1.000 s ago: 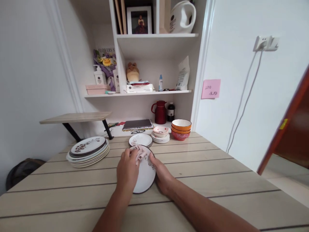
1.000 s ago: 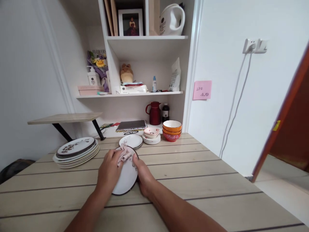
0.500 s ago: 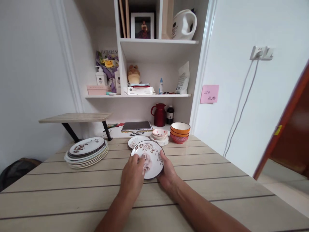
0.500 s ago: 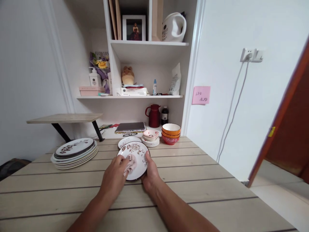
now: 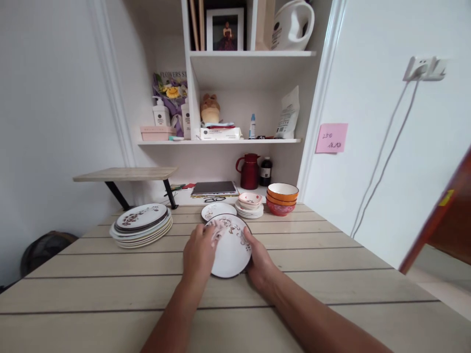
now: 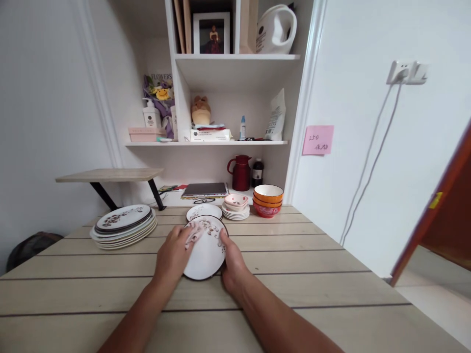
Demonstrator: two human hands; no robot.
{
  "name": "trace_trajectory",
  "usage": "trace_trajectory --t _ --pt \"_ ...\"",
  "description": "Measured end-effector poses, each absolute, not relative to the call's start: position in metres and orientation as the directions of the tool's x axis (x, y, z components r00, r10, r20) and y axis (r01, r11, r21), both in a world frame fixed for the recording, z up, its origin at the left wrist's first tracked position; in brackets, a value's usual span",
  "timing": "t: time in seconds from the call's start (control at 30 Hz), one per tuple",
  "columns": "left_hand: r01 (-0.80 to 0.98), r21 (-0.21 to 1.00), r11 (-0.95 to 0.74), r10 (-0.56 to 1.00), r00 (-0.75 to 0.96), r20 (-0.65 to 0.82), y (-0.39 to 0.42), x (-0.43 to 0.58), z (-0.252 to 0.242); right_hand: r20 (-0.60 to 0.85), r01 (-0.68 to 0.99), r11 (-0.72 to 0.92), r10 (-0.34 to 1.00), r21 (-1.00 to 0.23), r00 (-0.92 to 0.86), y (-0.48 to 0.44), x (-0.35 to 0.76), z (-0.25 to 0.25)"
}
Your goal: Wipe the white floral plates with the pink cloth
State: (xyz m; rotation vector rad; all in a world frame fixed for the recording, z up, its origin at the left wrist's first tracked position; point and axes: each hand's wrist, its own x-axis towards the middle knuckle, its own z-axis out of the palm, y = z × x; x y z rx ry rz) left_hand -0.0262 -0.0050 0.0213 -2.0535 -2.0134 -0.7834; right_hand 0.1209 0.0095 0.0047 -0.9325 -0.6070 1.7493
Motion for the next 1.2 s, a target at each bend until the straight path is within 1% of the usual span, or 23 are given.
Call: trace_trajectory --t 0.07,0.17,0.27,0.3,0.37,0.43,0.47,0.57,0.6,0.67,0.73,0.77,0.83,0.87,0.93,1.03,1.1,1.2 --pt "0.976 0.218 0.000 0.891 -0.099 0.443 -0.005 -0.030 0.023 -0.314 -0.583 -0.337 0.939 -0.740 -0.144 0.013 0.122 0.004" --pt "0.986 0.167 -0.001 0.917 -0.065 0.393 -0.011 -0.025 0.026 -0.291 -0.674 -0.300 0.948 -0.675 -0.131 0.018 0.124 0.003" --pt "0.986 0.117 -0.121 0.933 0.073 0.353 -0.021 -0.005 0.027 -0.232 -0.773 -0.279 0.957 -0.570 -0.174 0.023 0.129 0.005" --pt "0.976 0.094 -0.199 0.930 0.157 0.334 -0.024 0.003 0.026 -0.221 -0.788 -0.281 0.957 -0.547 -0.188 0.024 0.132 0.006" --pt "0.937 0.063 -0.345 0.900 0.310 0.305 -0.029 0.016 0.025 -0.230 -0.776 -0.317 0.947 -0.545 -0.225 0.023 0.136 0.008" --pt "0.910 0.071 -0.409 0.877 0.371 0.305 -0.030 0.021 0.022 -0.234 -0.742 -0.343 0.939 -0.576 -0.252 0.021 0.136 0.010" --pt "0.906 0.090 -0.415 0.874 0.369 0.315 -0.029 0.020 0.021 -0.222 -0.726 -0.342 0.940 -0.597 -0.260 0.019 0.135 0.011" --pt "0.920 0.175 -0.352 0.889 0.270 0.369 -0.021 0.004 0.020 -0.202 -0.666 -0.317 0.948 -0.675 -0.247 0.012 0.128 0.011" --pt "0.932 0.201 -0.301 0.899 0.207 0.386 -0.018 -0.003 0.020 -0.217 -0.637 -0.319 0.947 -0.702 -0.235 0.010 0.126 0.011" --pt "0.965 0.230 -0.126 0.920 0.027 0.390 -0.012 -0.018 0.022 -0.274 -0.589 -0.340 0.940 -0.733 -0.201 0.008 0.123 0.011" --pt "0.977 0.215 0.004 0.914 -0.090 0.394 -0.010 -0.028 0.025 -0.317 -0.586 -0.350 0.934 -0.731 -0.162 0.009 0.123 0.010" --pt "0.980 0.196 0.036 0.912 -0.112 0.394 -0.009 -0.030 0.026 -0.326 -0.601 -0.345 0.934 -0.721 -0.146 0.010 0.124 0.010" --pt "0.988 0.151 0.042 0.915 -0.099 0.390 -0.011 -0.028 0.028 -0.313 -0.658 -0.314 0.942 -0.684 -0.125 0.015 0.127 0.009" --pt "0.991 0.131 0.022 0.920 -0.071 0.386 -0.013 -0.024 0.028 -0.295 -0.695 -0.293 0.948 -0.657 -0.121 0.018 0.129 0.008" --pt "0.992 0.104 -0.072 0.927 0.028 0.373 -0.017 -0.014 0.026 -0.264 -0.763 -0.261 0.957 -0.592 -0.122 0.024 0.133 0.007" --pt "0.950 0.099 -0.296 0.904 0.246 0.349 -0.022 0.001 0.021 -0.239 -0.820 -0.247 0.961 -0.516 -0.139 0.029 0.137 0.007" --pt "0.904 0.132 -0.407 0.871 0.340 0.355 -0.023 0.007 0.016 -0.230 -0.820 -0.253 0.961 -0.514 -0.153 0.028 0.137 0.008" --pt "0.865 0.237 -0.443 0.866 0.344 0.364 -0.020 0.006 0.011 -0.201 -0.775 -0.268 0.962 -0.573 -0.184 0.023 0.134 0.010"
